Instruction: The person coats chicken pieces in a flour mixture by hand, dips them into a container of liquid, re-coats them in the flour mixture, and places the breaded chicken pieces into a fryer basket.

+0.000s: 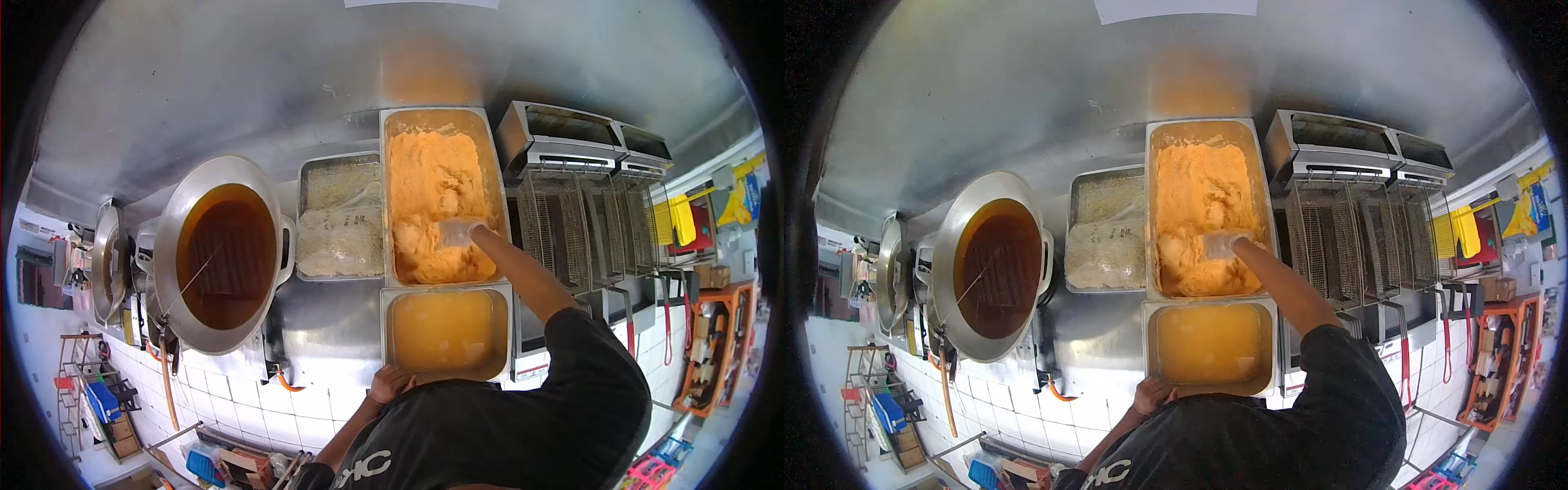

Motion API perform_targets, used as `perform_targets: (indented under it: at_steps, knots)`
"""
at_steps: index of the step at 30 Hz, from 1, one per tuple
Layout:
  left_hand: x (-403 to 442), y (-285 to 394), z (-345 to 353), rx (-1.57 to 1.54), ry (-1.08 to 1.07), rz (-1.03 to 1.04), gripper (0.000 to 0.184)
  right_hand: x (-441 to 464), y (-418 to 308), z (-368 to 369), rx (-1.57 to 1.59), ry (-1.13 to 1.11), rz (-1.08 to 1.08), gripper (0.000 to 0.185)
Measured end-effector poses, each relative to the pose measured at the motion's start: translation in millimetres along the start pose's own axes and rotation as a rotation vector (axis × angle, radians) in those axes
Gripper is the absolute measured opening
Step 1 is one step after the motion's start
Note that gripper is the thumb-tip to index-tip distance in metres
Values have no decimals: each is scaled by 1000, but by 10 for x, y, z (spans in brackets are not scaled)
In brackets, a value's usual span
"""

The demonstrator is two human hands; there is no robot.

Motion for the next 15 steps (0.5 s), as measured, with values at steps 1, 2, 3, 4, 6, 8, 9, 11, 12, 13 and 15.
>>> perform_targets:
  at_steps: [1, 2, 3, 4, 6, 8, 9, 11, 12, 13, 15]
  knots:
    - [26, -10, 2, -6, 10, 13, 14, -39, 49, 3, 83, 88, -24, 35]
    - [64, 8, -1, -7, 17, 15, 14, -68, 105, -45, 175, 193, -50, 35]
    - [64, 42, -20, -28, 18, 4, 14, -100, 171, -118, 290, 315, -83, 34]
    - [75, 62, -47, -47, 17, -5, 14, -133, 271, -216, 414, 443, -125, 34]
    - [59, 18, -25, -48, 19, 7, 14, -201, 442, -494, 617, 640, -187, 34]
    - [52, 20, -26, -53, 23, 18, 14, -228, 594, -799, 605, 709, -178, 33]
    - [65, 38, -39, -28, 10, 2, 14, -200, 655, -888, 508, 666, -120, 33]
    - [79, 36, -27, -5, 1, -12, 14, -84, 764, -894, -275, 385, 10, 37]
    - [79, 21, -4, -23, 35, 1, 14, 24, 781, -817, -321, 408, 32, 36]
    - [73, -1, 5, -39, 68, 13, 14, 149, 819, -681, -276, 452, 56, 36]
    - [70, 12, -46, -32, 47, 16, 13, 305, 761, -424, -179, 501, 74, 35]
Point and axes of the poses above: each hand's wrist, its own x-axis towards the middle knuckle, its own z-axis out of the palm, y = z × x, the point moved 1 cm from there along x, towards the middle knuckle, and after that the axes turned 9 degrees about -z, right-handed, at the moved point
